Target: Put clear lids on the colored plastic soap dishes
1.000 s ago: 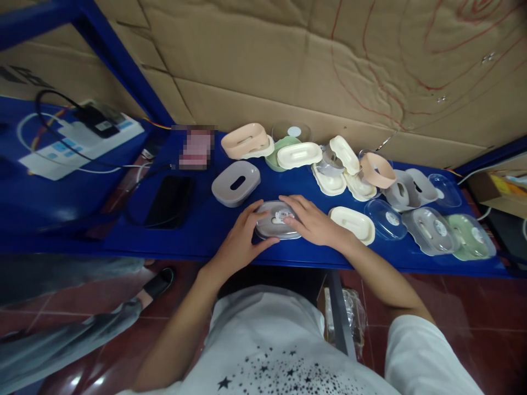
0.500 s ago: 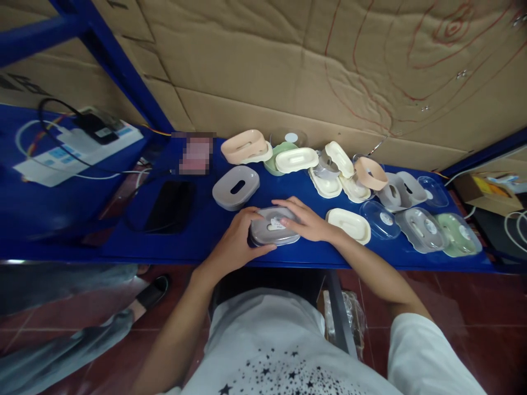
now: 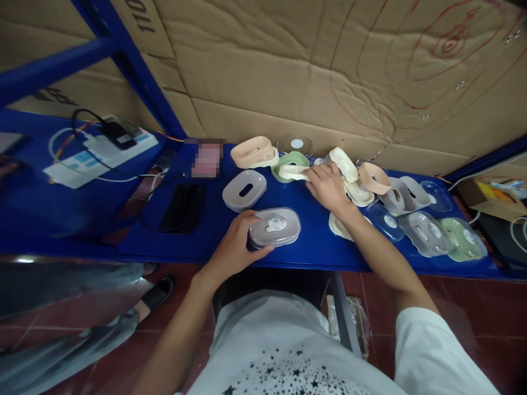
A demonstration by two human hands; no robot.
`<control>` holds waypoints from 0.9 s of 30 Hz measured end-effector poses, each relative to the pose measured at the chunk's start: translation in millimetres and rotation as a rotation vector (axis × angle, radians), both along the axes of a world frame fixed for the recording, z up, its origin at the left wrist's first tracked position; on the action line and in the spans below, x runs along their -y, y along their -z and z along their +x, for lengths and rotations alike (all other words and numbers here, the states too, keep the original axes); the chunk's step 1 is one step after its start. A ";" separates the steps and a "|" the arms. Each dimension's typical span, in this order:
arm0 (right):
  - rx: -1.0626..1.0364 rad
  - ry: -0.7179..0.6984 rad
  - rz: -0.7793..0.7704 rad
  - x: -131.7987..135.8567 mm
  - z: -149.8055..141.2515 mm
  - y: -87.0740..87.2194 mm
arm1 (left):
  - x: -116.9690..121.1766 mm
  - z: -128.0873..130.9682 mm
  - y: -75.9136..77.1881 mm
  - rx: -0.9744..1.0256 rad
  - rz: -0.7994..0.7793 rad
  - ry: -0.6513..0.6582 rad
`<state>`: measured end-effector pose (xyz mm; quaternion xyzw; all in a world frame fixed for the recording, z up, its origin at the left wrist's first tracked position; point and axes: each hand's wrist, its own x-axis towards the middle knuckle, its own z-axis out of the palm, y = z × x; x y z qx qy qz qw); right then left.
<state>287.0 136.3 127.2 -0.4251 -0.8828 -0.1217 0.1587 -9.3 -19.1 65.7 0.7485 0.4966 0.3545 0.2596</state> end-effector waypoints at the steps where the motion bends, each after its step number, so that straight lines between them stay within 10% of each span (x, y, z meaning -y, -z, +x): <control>1: -0.045 -0.060 0.007 13.0 -0.5 -0.4 | -0.6 -0.2 -0.1 0.005 -0.003 0.003; 7: -0.238 -0.291 -0.021 71.0 0.5 14.0 | -6.7 -1.7 -2.9 -0.005 0.003 0.035; 15: -0.181 -0.151 -0.197 48.3 22.8 34.0 | -0.3 -13.3 -17.3 -0.255 -0.009 0.008; 27: -0.199 -0.234 -0.362 72.2 19.0 19.1 | 26.9 -58.0 -11.4 -0.298 0.023 -0.208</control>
